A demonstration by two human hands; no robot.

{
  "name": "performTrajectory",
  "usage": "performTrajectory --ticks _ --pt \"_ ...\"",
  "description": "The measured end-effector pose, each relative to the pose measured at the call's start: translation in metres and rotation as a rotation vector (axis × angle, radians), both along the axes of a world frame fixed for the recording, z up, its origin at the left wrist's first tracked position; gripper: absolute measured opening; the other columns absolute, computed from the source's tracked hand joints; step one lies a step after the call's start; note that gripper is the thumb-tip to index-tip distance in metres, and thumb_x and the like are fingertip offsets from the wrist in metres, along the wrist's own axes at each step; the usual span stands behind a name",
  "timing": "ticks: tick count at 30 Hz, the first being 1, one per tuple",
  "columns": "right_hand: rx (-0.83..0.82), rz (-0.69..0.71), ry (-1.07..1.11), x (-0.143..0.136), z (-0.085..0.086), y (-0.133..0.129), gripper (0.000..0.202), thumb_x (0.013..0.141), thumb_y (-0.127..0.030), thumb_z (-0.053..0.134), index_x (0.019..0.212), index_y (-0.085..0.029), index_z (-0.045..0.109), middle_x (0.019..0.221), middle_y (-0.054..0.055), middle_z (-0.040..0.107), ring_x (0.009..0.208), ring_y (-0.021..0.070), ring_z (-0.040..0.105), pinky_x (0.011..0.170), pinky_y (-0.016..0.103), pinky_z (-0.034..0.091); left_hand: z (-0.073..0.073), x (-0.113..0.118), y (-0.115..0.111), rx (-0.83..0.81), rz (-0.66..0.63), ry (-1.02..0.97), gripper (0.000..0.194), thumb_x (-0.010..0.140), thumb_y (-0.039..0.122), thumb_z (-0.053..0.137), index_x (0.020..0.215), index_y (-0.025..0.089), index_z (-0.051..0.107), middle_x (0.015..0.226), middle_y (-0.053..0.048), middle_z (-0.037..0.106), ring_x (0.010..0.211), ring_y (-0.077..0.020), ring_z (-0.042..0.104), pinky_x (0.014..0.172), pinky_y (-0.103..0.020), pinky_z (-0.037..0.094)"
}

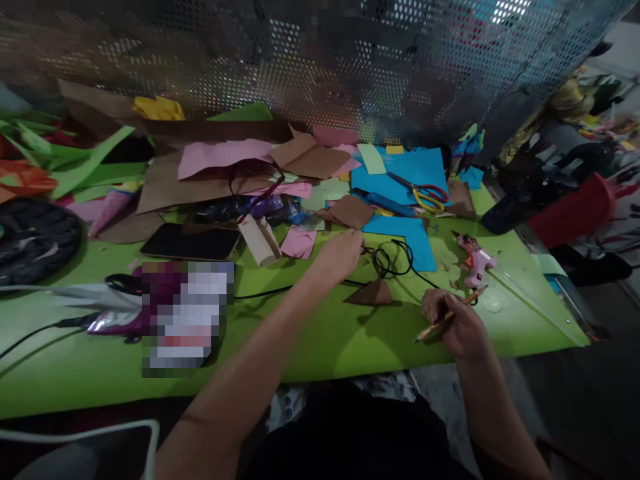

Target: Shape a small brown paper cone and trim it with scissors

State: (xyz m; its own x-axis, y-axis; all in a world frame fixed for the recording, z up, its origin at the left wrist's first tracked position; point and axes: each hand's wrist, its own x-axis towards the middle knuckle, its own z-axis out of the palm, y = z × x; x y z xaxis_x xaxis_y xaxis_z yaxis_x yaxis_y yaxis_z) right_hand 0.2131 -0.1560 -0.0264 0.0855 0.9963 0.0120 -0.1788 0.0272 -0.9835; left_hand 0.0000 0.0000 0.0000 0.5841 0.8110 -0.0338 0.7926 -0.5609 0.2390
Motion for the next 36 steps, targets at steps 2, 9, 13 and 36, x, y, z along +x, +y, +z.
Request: performTrajectory --ticks 2,9,13,36 --pt "-0.002 0.005 0.000 0.000 0.000 -0.001 0.045 0.091 -0.050 0.056 0.058 -0.021 0.065 0.056 0.004 0.049 0.059 0.0190 0.044 0.056 0.034 0.029 -0.002 -0.002 -0.001 -0.032 -0.021 -0.035 0.019 0.098 0.017 0.043 0.108 0.013 0.060 0.108 -0.012 0.069 0.101 -0.0265 0.066 0.081 -0.035 0.049" --pt "-0.001 0.024 0.019 0.002 -0.001 -0.001 0.044 0.092 -0.049 0.056 0.060 -0.020 0.066 0.058 0.004 0.050 0.060 0.0190 0.044 0.056 0.035 0.028 0.002 0.001 -0.011 -0.035 -0.067 0.009 0.016 0.097 0.024 0.053 0.106 0.014 0.060 0.109 -0.013 0.069 0.100 -0.0274 0.066 0.076 -0.033 0.049" --pt "-0.001 0.022 0.012 0.001 0.000 -0.001 0.044 0.092 -0.048 0.055 0.060 -0.020 0.066 0.057 0.004 0.049 0.059 0.0188 0.043 0.055 0.034 0.028 0.009 0.005 -0.017 -0.011 -0.069 0.039 0.016 0.097 0.016 0.048 0.106 0.011 0.061 0.107 -0.016 0.069 0.097 -0.0279 0.067 0.075 -0.034 0.049" --pt "-0.024 0.016 -0.008 0.000 0.001 0.006 0.045 0.091 -0.050 0.056 0.058 -0.020 0.061 0.057 0.002 0.050 0.057 0.0159 0.046 0.054 0.029 0.036 0.007 -0.169 -0.176 -0.094 0.205 -0.417 0.019 0.095 0.035 0.047 0.087 0.025 0.061 0.082 0.001 0.067 0.069 -0.0152 0.065 0.062 -0.025 0.051"
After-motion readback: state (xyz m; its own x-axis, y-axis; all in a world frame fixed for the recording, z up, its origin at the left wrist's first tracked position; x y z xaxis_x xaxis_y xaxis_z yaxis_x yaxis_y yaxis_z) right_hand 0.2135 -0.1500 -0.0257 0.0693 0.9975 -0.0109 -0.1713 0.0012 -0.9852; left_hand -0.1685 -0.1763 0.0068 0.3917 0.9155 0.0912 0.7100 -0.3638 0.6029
